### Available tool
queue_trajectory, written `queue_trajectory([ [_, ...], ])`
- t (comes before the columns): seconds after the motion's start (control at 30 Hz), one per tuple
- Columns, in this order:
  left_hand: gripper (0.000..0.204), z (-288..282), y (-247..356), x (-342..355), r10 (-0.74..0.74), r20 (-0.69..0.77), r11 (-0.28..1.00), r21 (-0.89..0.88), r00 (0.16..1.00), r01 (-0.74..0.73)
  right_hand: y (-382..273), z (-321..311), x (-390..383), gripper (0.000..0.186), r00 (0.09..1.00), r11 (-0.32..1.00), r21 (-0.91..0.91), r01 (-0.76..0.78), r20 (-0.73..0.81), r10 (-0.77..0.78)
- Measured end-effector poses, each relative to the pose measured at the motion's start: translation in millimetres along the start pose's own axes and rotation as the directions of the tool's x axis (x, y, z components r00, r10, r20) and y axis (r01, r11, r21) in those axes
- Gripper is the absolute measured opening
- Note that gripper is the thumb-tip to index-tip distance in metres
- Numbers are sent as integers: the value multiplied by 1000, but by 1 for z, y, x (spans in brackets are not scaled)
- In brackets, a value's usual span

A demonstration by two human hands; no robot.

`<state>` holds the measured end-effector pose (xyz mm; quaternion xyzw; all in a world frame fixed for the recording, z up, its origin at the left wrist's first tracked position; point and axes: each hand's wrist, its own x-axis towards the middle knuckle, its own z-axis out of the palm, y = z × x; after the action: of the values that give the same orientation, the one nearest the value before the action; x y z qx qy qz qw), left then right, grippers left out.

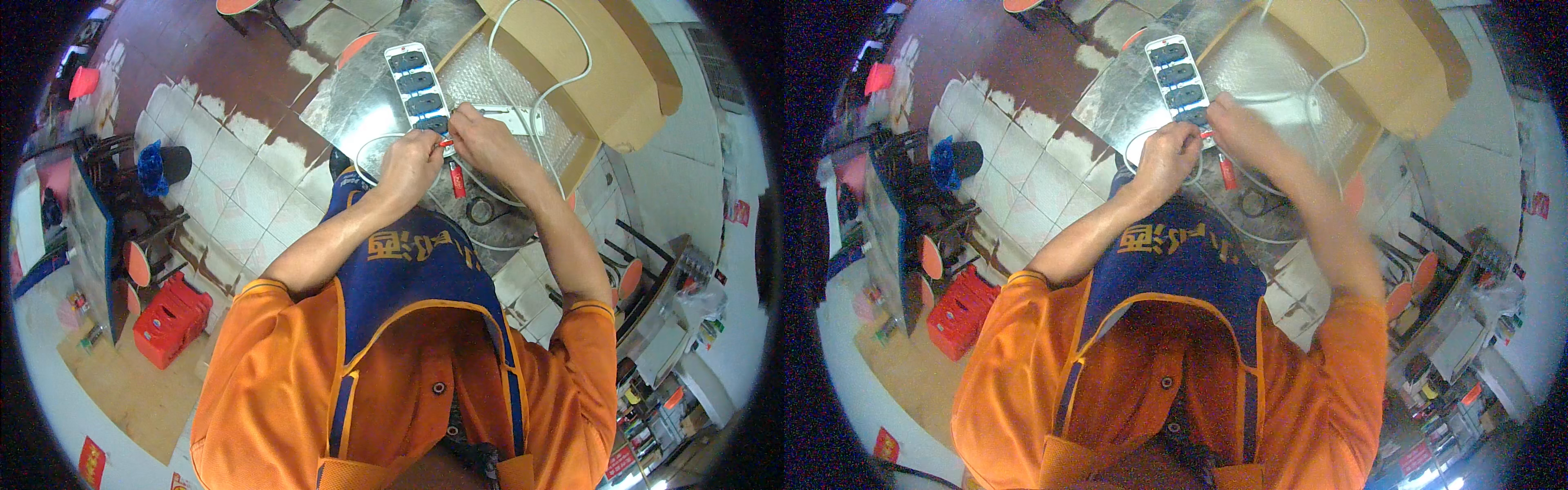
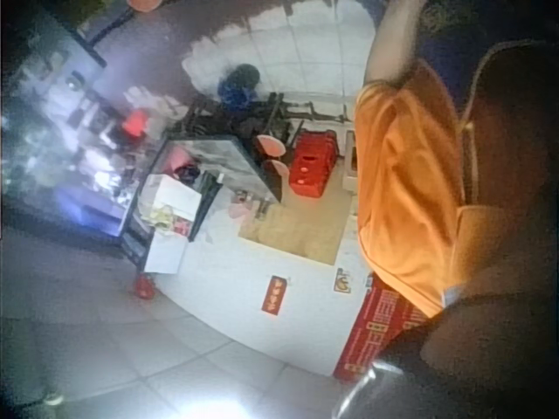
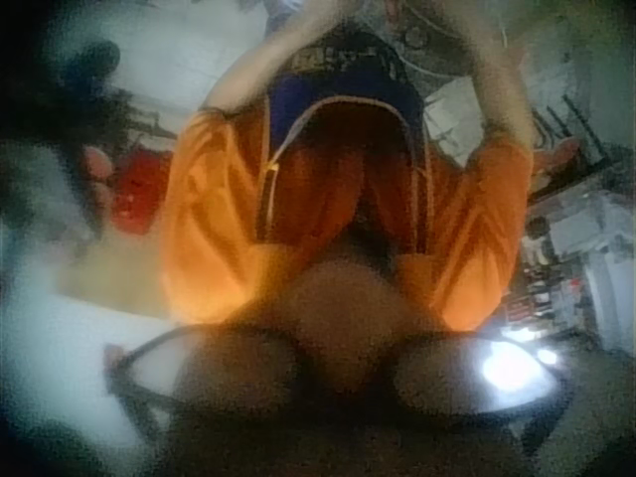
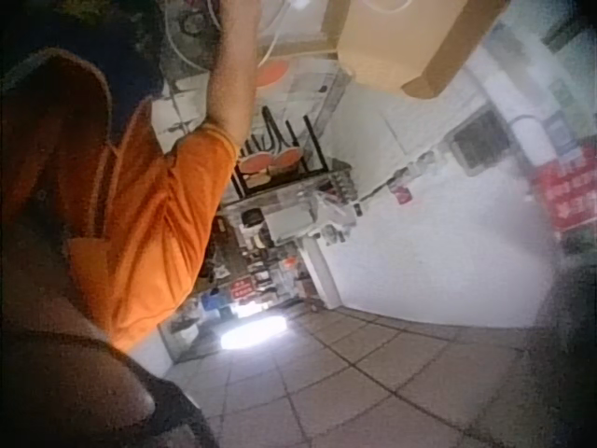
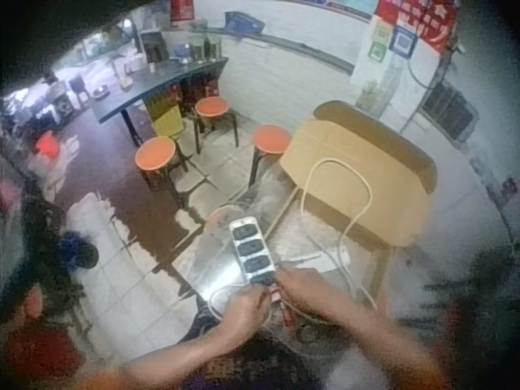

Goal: The person repairs a white power strip cord by stripping the outer sheath, twisting the internal wires, and wrapping the connection with black electrical tape. The person uses a red-handled tool to strip the cord and then secures the taped joint.

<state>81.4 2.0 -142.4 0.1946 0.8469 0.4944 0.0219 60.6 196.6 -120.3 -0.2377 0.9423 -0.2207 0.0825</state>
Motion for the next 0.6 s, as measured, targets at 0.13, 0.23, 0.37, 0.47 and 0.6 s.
queue_trajectory([
  [0.13,6,-2,1,0,-8,-8,1000,7,1000,8,-5,-1,-2,10,994,989,98,-112,23,110],
  [0.23,6,0,0,1,-12,-7,1000,28,1000,13,-5,5,-6,9,980,957,215,-195,13,197],
  [0.37,6,2,-2,0,-8,-15,999,34,1000,9,1,15,-12,10,963,878,415,-239,-15,269],
  [0.47,6,1,1,-1,-46,-7,999,25,999,47,5,24,-16,11,950,815,512,-270,1,314],
  [0.6,5,-1,1,0,-59,10,998,-5,998,59,0,22,-17,10,877,649,620,-441,143,459],
])
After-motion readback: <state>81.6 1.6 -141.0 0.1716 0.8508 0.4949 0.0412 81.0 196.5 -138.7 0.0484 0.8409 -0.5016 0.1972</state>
